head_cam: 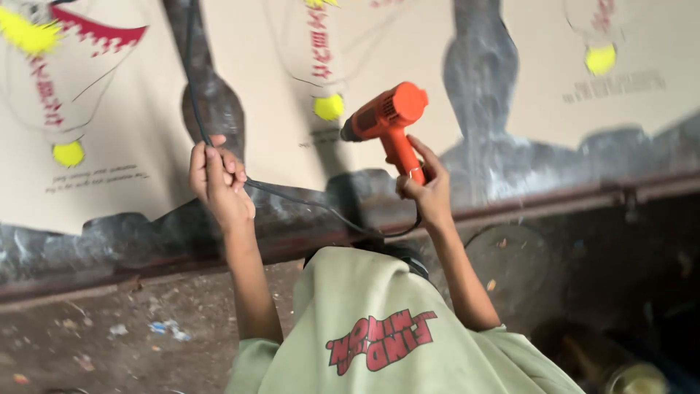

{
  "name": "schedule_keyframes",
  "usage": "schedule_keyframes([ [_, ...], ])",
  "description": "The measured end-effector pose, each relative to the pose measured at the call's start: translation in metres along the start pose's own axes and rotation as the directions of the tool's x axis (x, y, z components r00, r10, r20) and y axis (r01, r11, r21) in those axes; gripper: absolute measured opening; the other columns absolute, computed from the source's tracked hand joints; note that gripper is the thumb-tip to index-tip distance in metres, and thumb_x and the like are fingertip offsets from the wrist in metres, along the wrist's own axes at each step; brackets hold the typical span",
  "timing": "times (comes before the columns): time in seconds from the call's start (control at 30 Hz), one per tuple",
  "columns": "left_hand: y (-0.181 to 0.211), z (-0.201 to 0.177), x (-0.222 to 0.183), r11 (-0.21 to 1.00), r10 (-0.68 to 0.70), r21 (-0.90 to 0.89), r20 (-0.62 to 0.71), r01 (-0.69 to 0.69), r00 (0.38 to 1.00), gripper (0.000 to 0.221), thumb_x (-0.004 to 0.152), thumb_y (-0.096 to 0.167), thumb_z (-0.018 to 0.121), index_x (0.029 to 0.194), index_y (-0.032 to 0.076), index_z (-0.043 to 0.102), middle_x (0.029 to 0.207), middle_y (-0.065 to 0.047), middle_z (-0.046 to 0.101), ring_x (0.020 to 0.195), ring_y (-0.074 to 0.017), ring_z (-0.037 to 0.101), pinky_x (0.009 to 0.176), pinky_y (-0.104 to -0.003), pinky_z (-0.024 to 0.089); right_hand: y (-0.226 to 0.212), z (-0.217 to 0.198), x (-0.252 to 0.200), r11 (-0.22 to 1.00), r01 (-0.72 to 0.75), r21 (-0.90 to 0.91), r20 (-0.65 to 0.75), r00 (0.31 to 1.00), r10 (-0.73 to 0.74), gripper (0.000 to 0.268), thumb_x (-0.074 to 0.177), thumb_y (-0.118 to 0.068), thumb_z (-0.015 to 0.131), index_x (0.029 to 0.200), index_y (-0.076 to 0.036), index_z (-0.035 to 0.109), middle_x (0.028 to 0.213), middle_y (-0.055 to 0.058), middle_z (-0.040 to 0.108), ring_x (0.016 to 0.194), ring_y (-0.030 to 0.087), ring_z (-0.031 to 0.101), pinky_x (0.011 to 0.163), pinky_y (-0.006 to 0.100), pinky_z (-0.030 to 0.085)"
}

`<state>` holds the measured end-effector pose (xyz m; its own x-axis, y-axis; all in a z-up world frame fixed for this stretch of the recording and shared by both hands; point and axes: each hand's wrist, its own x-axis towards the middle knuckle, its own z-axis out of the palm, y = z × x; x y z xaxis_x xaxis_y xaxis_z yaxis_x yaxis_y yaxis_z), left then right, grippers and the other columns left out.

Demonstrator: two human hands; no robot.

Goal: The person uses a heat gun to dry ink on printed fabric panels laid out on a table, moving the gun over the designs and holding the power cord with the other hand.

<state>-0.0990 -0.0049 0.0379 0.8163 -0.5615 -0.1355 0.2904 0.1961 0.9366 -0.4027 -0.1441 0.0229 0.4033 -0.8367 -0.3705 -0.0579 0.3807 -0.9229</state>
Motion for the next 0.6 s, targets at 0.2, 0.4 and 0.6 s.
schedule_keyframes([
  [0.2,-0.025,0.051,-0.021,0.996,-0.078,-0.034,0.187,0.086,0.979,0.020,0.115,0.016,0.048,0.116,-0.001,0.058,0.077,-0.001,0.046,0.060,-0.0070,0.044,0.048,-0.020,0.025,0.007,-0.069,-0.061,0.991,0.105,0.088,-0.326,0.943,-0.071,0.075,0.080,0.000,0.064,0.153,-0.004,0.049,0.113,0.015,0.073,0.073,0.009,0.061,0.062,0.025,0.052],
  [0.4,-0.063,0.139,-0.060,0.990,-0.096,-0.067,0.307,0.122,0.947,0.017,0.115,0.015,0.048,0.116,0.000,0.055,0.078,-0.001,0.046,0.060,-0.0075,0.043,0.049,-0.020,0.026,-0.010,-0.200,-0.063,0.956,0.293,-0.032,-0.565,0.783,-0.259,0.071,0.084,0.007,0.061,0.154,-0.002,0.049,0.117,0.017,0.073,0.073,0.011,0.061,0.061,0.025,0.050],
  [0.6,-0.128,0.240,-0.117,0.985,-0.091,-0.119,0.247,0.124,0.965,0.015,0.115,0.017,0.048,0.115,0.002,0.053,0.078,-0.001,0.045,0.061,-0.0086,0.043,0.051,-0.022,0.028,-0.013,-0.366,0.005,0.921,0.383,-0.073,-0.639,0.691,-0.338,0.072,0.088,0.011,0.058,0.157,-0.003,0.043,0.118,0.020,0.072,0.071,0.014,0.060,0.060,0.028,0.049],
])
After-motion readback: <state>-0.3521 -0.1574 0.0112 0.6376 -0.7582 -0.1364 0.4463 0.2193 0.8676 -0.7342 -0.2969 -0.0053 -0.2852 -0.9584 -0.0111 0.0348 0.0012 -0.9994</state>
